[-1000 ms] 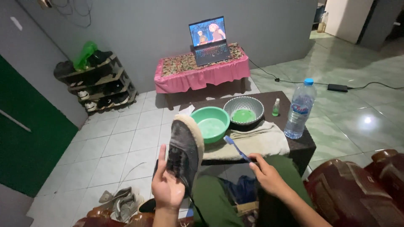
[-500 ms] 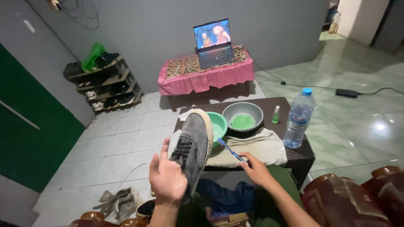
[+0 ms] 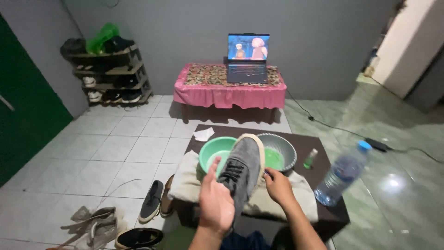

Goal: Cleaning a grey sneaker using a toothbrush and soapy water from a bowl while sitting on a sofa.

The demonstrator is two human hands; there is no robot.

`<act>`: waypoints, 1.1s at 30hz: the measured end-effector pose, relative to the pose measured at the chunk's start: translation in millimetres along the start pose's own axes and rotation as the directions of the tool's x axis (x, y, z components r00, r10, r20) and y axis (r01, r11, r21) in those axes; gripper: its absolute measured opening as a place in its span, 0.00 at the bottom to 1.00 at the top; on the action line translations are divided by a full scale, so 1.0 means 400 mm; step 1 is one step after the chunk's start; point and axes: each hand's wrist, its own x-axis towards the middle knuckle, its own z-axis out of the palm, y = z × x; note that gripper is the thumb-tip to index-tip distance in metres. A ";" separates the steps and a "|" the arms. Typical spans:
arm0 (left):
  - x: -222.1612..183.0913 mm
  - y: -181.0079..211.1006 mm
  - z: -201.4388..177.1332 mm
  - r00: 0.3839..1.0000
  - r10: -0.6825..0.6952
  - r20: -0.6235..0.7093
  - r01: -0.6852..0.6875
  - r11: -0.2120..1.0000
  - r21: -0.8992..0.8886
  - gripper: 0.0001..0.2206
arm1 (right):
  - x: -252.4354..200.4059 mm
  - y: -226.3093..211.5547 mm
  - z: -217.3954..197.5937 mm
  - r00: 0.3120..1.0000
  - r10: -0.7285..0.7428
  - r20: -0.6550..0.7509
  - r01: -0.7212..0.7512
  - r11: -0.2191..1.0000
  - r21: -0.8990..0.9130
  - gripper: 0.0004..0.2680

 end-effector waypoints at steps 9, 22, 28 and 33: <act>0.481 -0.021 -0.279 0.954 0.024 0.298 -0.024 1.000 -0.006 0.33 | 0.318 0.008 0.254 0.964 -0.255 0.080 0.267 0.910 -0.316 0.03; 0.523 -0.012 -0.393 0.765 0.227 0.602 -0.136 0.972 -0.193 0.35 | 0.308 -0.076 0.305 0.929 -0.184 0.320 0.323 0.826 -0.463 0.03; 0.508 -0.008 -0.381 0.691 0.212 0.691 -0.109 0.976 -0.190 0.37 | 0.269 -0.132 0.162 0.924 -0.203 0.324 0.349 0.793 -0.499 0.06; 0.496 -0.030 -0.335 0.781 0.161 0.603 -0.059 0.981 -0.184 0.41 | 0.225 -0.103 -0.028 0.993 0.079 0.085 -0.082 0.996 0.031 0.13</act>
